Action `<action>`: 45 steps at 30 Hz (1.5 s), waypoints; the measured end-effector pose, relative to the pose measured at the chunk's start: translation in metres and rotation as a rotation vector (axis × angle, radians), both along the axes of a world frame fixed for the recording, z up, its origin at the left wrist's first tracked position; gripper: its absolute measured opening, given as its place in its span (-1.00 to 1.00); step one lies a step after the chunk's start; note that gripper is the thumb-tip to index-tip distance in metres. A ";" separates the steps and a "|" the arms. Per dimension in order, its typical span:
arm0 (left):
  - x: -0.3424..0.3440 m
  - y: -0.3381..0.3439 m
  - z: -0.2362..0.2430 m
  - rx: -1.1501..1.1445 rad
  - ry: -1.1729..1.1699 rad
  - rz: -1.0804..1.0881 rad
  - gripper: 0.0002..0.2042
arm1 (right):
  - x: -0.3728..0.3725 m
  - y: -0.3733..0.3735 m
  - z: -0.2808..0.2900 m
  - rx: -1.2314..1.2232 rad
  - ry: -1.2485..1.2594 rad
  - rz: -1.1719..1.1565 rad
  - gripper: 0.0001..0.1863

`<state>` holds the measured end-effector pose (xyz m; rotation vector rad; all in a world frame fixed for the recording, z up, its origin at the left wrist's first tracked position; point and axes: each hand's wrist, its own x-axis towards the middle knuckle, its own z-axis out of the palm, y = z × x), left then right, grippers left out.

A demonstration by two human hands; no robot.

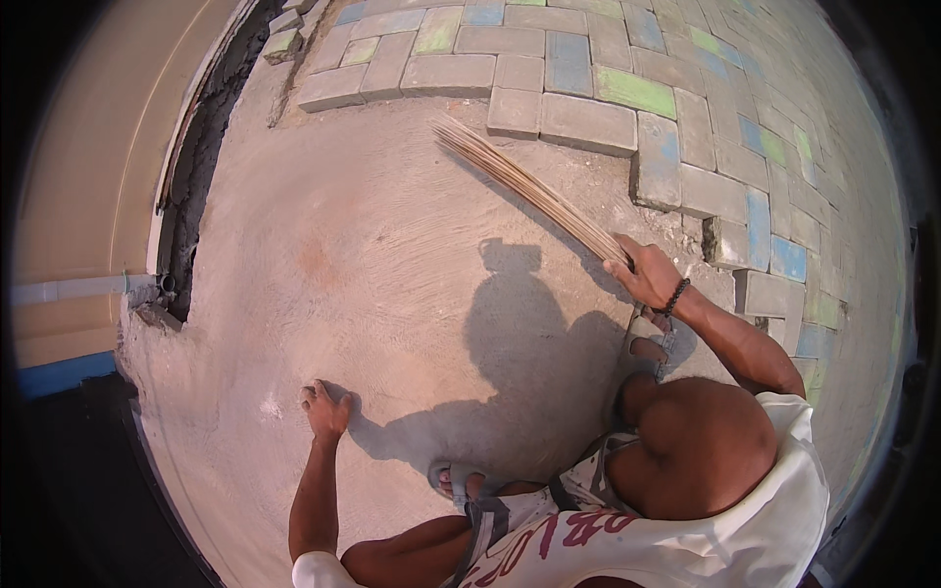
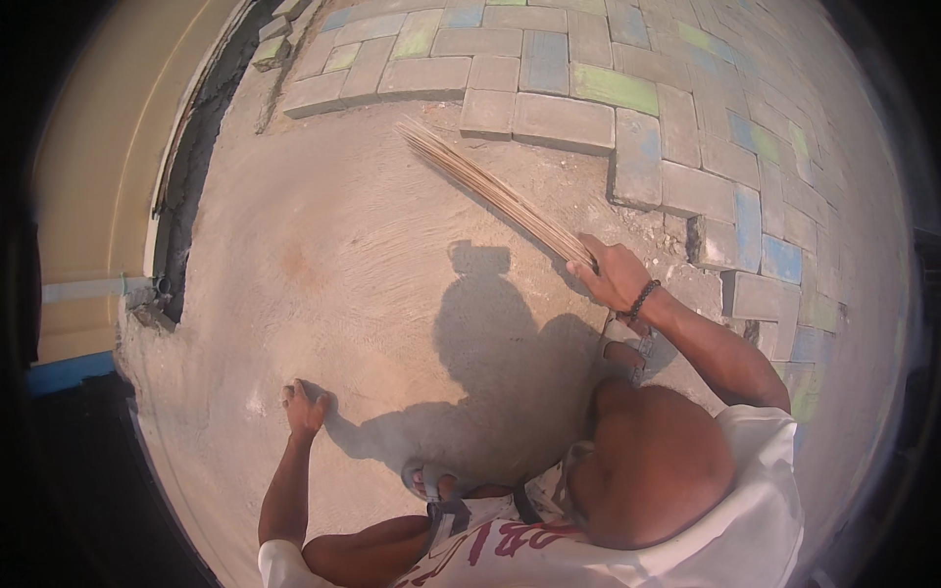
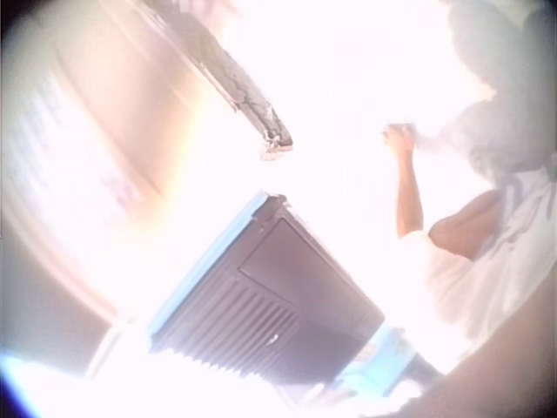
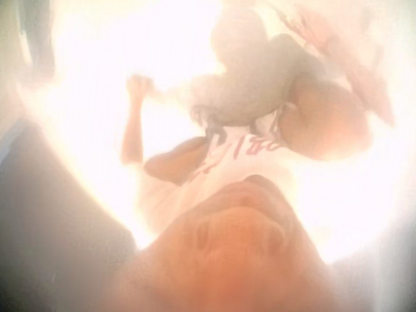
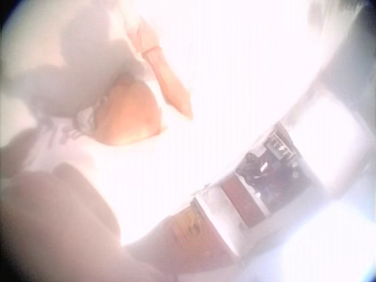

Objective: The person carries stacks of rectangular paving tiles and places them onto a prepared ground surface. Another worker is visible laying tiles nearby. The person then sweeps the area with a broom.

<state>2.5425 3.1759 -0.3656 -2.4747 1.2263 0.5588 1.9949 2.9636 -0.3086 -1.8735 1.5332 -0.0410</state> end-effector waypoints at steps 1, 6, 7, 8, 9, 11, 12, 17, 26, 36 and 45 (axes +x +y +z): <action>-0.003 -0.002 -0.002 -0.045 -0.005 0.010 -0.24 | -0.004 0.018 -0.010 0.025 -0.019 0.068 -0.50; 0.003 -0.020 -0.005 -0.218 -0.079 0.044 -0.53 | -0.056 0.056 -0.046 -0.053 0.106 0.273 -0.51; 0.001 -0.026 0.001 -0.264 -0.122 0.054 -0.56 | -0.075 0.056 -0.054 -0.034 0.143 0.219 -0.52; -0.001 -0.031 0.004 -0.309 -0.159 0.063 -0.58 | -0.094 0.051 -0.053 -0.018 0.149 0.143 -0.52; 0.005 -0.031 0.002 -0.355 -0.199 0.006 -0.58 | -0.111 0.046 -0.049 -0.006 0.158 0.070 -0.52; 0.017 -0.032 -0.009 -0.455 -0.271 -0.104 -0.58 | -0.142 0.044 -0.053 -0.051 0.178 -0.062 -0.52; 0.016 -0.036 -0.010 -0.477 -0.265 -0.127 -0.57 | -0.154 0.047 -0.052 -0.067 0.193 -0.080 -0.51; 0.001 -0.063 -0.009 -0.562 -0.216 -0.203 -0.56 | -0.183 0.064 -0.043 -0.083 0.141 -0.253 -0.48; -0.039 -0.126 -0.012 -0.617 -0.032 -0.343 -0.52 | -0.099 0.064 -0.012 -0.023 -0.052 -0.026 -0.53; -0.097 -0.173 -0.008 -0.593 0.140 -0.442 -0.48 | -0.183 0.065 -0.028 0.018 0.157 -0.202 -0.48; -0.120 -0.191 -0.026 -0.575 0.243 -0.518 -0.47 | -0.160 0.085 -0.057 -0.090 0.075 0.124 -0.49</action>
